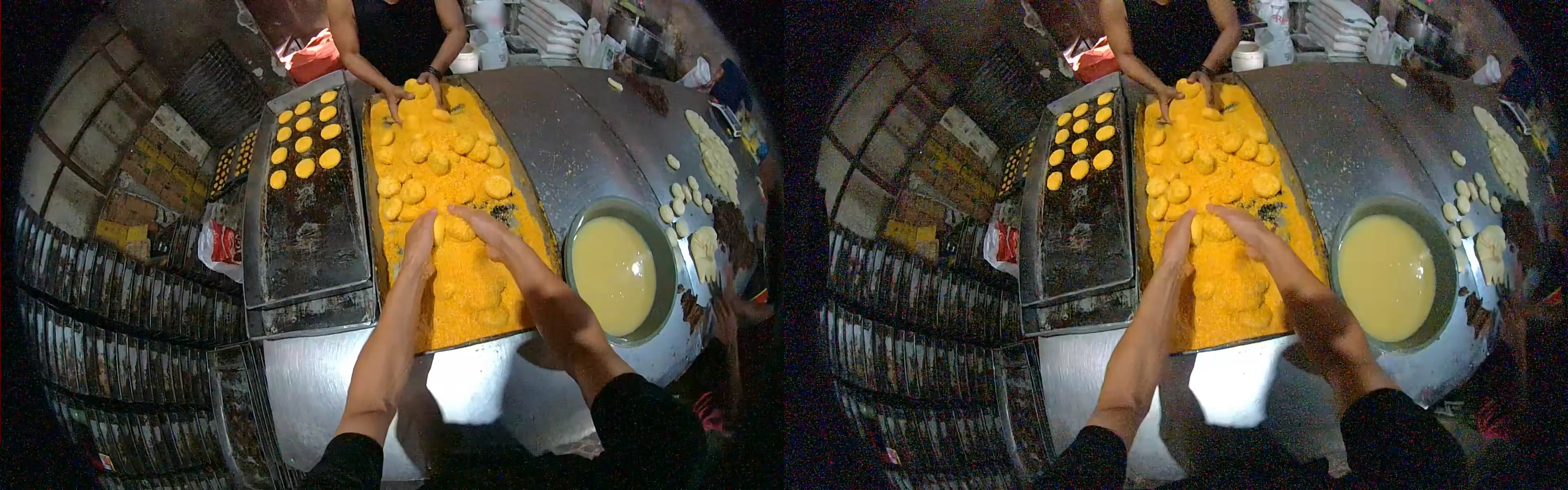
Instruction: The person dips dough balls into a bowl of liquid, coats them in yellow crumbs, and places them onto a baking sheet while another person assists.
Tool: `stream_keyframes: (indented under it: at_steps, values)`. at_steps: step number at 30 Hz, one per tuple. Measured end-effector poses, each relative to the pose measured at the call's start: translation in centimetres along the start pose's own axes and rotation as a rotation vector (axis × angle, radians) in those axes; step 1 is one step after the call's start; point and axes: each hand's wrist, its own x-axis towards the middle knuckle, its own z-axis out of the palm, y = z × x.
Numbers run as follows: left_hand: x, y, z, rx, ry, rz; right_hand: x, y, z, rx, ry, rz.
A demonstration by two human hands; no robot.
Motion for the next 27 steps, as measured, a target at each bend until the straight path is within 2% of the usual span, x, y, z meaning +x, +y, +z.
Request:
stream_keyframes:
  at_steps: [2,4,5,6,7,9,10,12,13,14,15,16,17,18,19,21,22,24,25,27]
  values:
    - [-0.6,5.3,1.8,-0.315,-0.090,-0.052,1.2,-2.1,0.2,0.103,-0.057,-0.121]
    - [2.8,6.9,0.1,-0.402,-0.112,-0.037,-1.7,-6.9,2.0,0.215,-0.099,-0.174]
    - [0.5,10.7,1.5,-0.532,-0.233,0.060,-0.2,-7.9,0.9,0.213,-0.069,-0.213]
    - [0.6,11.9,1.2,-0.459,-0.191,0.077,0.8,-8.3,-0.2,0.206,-0.039,-0.259]
    - [-1.2,13.4,1.2,-0.254,-0.027,0.039,-0.5,-8.0,-0.3,0.211,-0.028,-0.245]
    - [-0.2,10.1,-1.3,0.159,0.041,-0.036,-3.3,-8.2,-1.2,-0.454,0.330,-0.188]
    - [-2.9,9.8,-1.2,0.291,-0.025,-0.121,-0.7,-5.2,-5.5,-1.005,0.332,-0.181]
    - [-8.2,6.6,-2.1,0.449,-0.105,-0.292,-8.8,-2.6,-3.4,-1.073,0.297,-0.064]
    - [-9.6,4.2,-2.8,0.476,-0.114,-0.381,-11.0,-0.1,-3.9,-0.956,0.160,-0.131]
    - [-12.0,3.5,-2.2,0.373,-0.106,-0.422,-12.1,1.9,-4.2,-0.838,0.024,-0.197]
    - [-13.7,3.1,-1.1,0.269,-0.101,-0.466,-12.2,3.4,-3.4,-0.841,0.018,-0.201]
    - [-13.3,1.6,-0.1,0.265,-0.096,-0.463,-12.0,4.8,-2.3,-0.875,0.176,-0.254]
    - [-12.4,-0.8,0.7,0.023,-0.089,-0.368,-11.5,5.9,-1.2,-0.904,0.337,-0.305]
    - [-12.2,-2.1,1.5,-0.217,-0.082,-0.269,-9.9,6.3,-0.5,-0.852,0.397,-0.203]
    - [-11.9,-1.3,2.5,-0.219,-0.085,-0.260,-8.3,5.9,0.0,-0.856,0.400,-0.211]
    - [-10.8,1.5,4.3,-0.285,0.082,-0.270,-6.3,4.8,0.6,-0.024,0.093,-0.250]
    - [-9.9,2.4,4.1,-0.284,0.078,-0.269,-7.0,2.6,0.8,-0.024,0.096,-0.253]
    - [-9.1,3.2,2.5,-0.324,-0.233,-0.078,-10.1,-1.7,1.6,-0.135,0.051,-0.051]
    - [-9.6,3.1,1.7,-0.331,-0.230,-0.096,-10.2,-1.7,0.8,-0.131,0.055,-0.033]
    - [-10.8,3.7,0.1,0.217,-0.165,-0.071,-11.2,-1.9,-1.5,-0.501,0.072,0.006]
